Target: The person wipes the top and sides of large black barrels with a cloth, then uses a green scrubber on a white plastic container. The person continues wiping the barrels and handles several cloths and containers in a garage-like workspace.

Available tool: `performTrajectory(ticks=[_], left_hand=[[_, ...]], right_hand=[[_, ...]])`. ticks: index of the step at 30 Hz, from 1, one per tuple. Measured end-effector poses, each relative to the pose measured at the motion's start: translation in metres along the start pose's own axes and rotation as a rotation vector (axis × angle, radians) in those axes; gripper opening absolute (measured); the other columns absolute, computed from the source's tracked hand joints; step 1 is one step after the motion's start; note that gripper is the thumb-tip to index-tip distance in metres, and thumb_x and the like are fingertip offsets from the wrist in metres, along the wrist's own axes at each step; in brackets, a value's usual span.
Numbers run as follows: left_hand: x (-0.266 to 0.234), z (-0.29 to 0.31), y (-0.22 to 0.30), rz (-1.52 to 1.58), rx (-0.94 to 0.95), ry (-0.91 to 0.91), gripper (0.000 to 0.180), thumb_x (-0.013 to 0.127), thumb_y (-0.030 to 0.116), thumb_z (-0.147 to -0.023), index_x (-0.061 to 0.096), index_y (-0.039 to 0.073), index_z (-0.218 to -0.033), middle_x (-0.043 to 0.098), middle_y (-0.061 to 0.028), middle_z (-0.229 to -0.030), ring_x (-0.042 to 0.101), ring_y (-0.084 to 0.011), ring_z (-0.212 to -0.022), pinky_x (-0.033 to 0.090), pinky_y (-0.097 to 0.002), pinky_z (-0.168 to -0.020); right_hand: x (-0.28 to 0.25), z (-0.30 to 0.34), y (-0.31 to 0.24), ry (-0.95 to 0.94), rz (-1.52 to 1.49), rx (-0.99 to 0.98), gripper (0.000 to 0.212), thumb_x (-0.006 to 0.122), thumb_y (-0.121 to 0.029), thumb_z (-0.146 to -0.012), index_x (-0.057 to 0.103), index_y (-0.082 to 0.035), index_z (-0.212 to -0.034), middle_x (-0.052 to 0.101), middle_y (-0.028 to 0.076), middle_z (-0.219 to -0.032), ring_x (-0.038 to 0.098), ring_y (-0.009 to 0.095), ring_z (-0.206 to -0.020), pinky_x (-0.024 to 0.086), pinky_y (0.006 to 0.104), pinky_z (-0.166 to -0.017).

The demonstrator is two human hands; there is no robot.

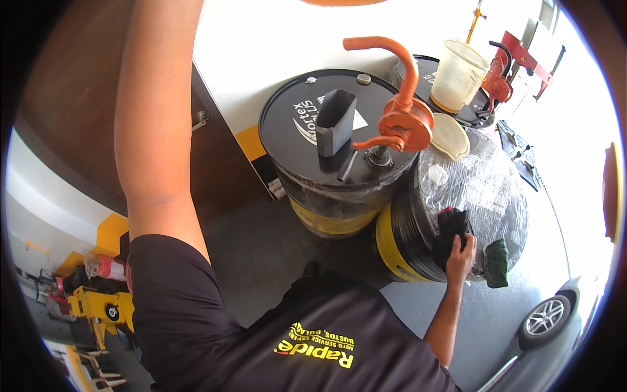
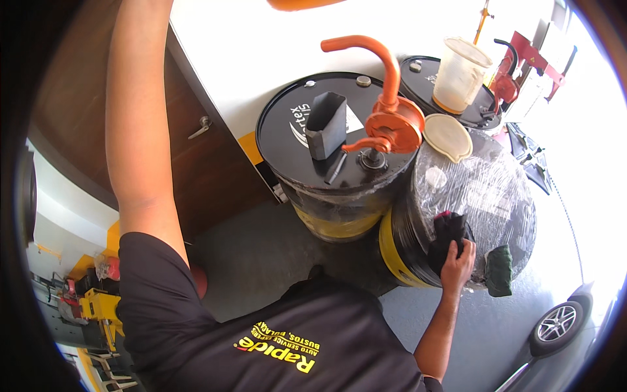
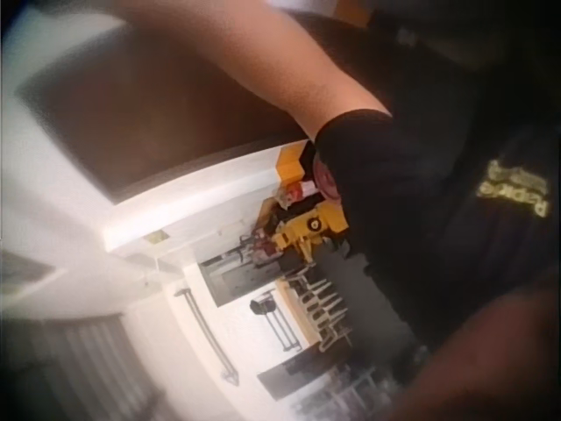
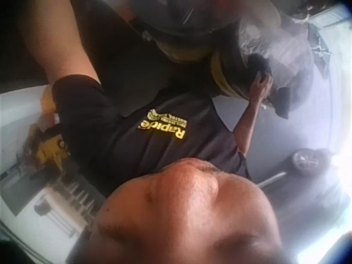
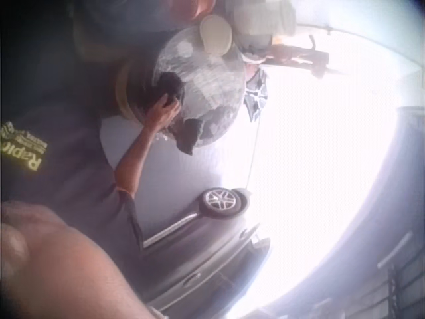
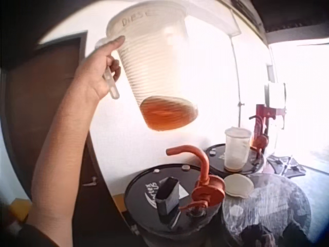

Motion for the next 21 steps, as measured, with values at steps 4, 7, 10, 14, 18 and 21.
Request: performTrajectory(ticks=[4,7,10,14,18,21], left_hand=[[-0.059,0.071,-0.025,-0.355,0.293,0.283,0.031,0.093,0.027,-0.085,0.070,0.008,-0.092,0.060,0.0015,-0.073,0.049,-0.0090,-0.059,0.046,-0.0228,-0.061],[-0.107,0.070,-0.152,-0.321,0.214,0.225,0.038,0.091,0.033,-0.085,0.077,0.001,-0.101,0.073,-0.0045,-0.085,0.064,-0.0132,-0.076,0.053,-0.0304,-0.079],[-0.167,0.114,-0.242,-0.395,0.043,0.257,0.033,0.094,0.018,-0.081,0.078,-0.002,-0.101,0.075,-0.0031,-0.090,0.064,-0.0118,-0.077,0.052,-0.0288,-0.072],[-0.195,0.143,-0.361,-0.245,-0.173,0.236,0.036,0.096,0.016,-0.079,0.079,-0.003,-0.104,0.072,-0.0008,-0.086,0.061,-0.0098,-0.073,0.050,-0.0279,-0.068],[-0.190,0.167,-0.426,-0.131,-0.300,0.180,0.036,0.094,0.013,-0.082,0.079,-0.005,-0.109,0.073,-0.0020,-0.088,0.062,-0.0097,-0.074,0.050,-0.0279,-0.069],[-0.176,0.169,-0.461,-0.054,-0.323,0.171,0.034,0.095,0.016,-0.081,0.078,-0.001,-0.105,0.073,-0.0014,-0.088,0.061,-0.0099,-0.074,0.048,-0.0278,-0.069]], right_hand=[[0.014,-0.003,0.011,0.079,-0.028,0.044,0.034,0.066,-0.028,-0.107,0.062,0.004,-0.118,0.064,0.021,-0.112,0.062,0.043,-0.107,0.048,0.0482,-0.096],[-0.009,0.010,0.035,0.174,0.058,0.105,0.036,0.068,-0.028,-0.107,0.063,0.006,-0.120,0.066,0.022,-0.112,0.064,0.040,-0.106,0.048,0.0470,-0.096],[0.007,0.004,0.037,0.145,-0.008,0.157,0.038,0.068,-0.029,-0.106,0.063,0.007,-0.119,0.067,0.021,-0.109,0.064,0.038,-0.105,0.049,0.0461,-0.096],[0.006,0.008,0.046,0.230,0.103,0.091,0.038,0.069,-0.029,-0.106,0.064,0.007,-0.120,0.067,0.021,-0.109,0.064,0.037,-0.103,0.049,0.0448,-0.095],[0.011,0.007,0.063,0.093,-0.002,0.222,0.037,0.069,-0.027,-0.105,0.066,0.006,-0.122,0.069,0.023,-0.114,0.066,0.040,-0.105,0.051,0.0449,-0.096],[-0.006,0.024,0.065,0.244,0.402,-0.201,0.027,0.071,-0.020,-0.104,0.070,0.001,-0.121,0.070,0.024,-0.118,0.068,0.043,-0.107,0.053,0.0475,-0.095]])
Point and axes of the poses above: each hand's wrist, its own z-axis away from the middle knuckle, its own x-axis out of the palm, y = z × x, the point moved 8 cm from there along -z, towards the middle knuckle
